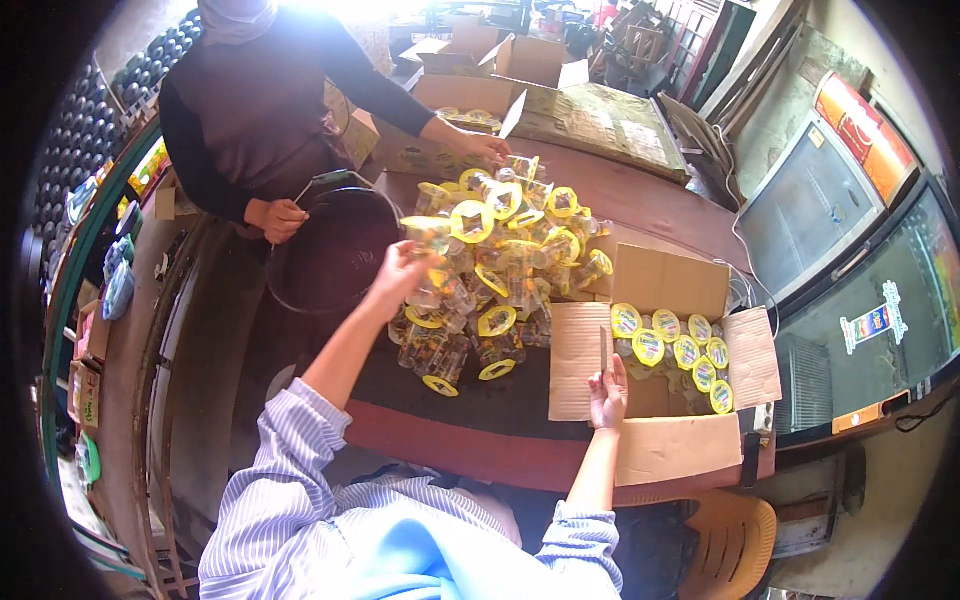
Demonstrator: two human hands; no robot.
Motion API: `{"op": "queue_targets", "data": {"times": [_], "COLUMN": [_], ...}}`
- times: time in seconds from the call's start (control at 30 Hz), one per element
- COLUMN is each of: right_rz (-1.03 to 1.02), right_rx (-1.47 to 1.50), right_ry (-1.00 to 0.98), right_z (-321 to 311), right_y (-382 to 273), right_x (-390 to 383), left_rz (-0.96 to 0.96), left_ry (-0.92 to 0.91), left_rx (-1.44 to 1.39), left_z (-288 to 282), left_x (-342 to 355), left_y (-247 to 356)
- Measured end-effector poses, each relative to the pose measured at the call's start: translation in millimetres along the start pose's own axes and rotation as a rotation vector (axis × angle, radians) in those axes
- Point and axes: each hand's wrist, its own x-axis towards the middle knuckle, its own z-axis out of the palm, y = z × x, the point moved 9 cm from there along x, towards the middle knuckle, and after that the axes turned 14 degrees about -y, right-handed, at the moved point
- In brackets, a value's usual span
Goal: The person applies yellow circular stickers to the lids of small glass jars. They pick up a jar, use a small metal tool to smooth the sticker onto the lid, and then place the jar into a cardboard box. The process is repeated for multiple jars.
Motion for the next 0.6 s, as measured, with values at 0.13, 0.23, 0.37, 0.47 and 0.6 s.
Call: {"op": "queue_targets", "data": {"times": [0.13, 0.23, 0.37, 0.47, 0.6], "right_rz": [-0.009, -0.002, 0.006, 0.011, 0.013], "right_rx": [0.044, 0.010, 0.019, 0.035, 0.021], "right_ry": [-0.065, -0.046, -0.092, -0.103, -0.081], "right_z": [4.0, -1.5, 4.6, 8.6, 2.9], "right_y": [4.6, 3.4, 7.6, 4.7, -0.5], "right_x": [1.7, -2.6, 0.3, 0.9, -0.1], "left_rz": [-0.005, 0.016, 0.144, 0.295, 0.046], "left_ry": [-0.061, -0.045, 0.058, 0.320, 0.135], "left_rx": [0.369, 0.569, 0.749, 0.933, 1.028], "left_z": [60.7, 101.7, 104.2, 99.5, 109.3], "left_x": [26.0, 37.0, 72.6, 76.2, 98.6], "left_y": [-26.1, -13.0, -26.5, -21.8, -42.6]}}
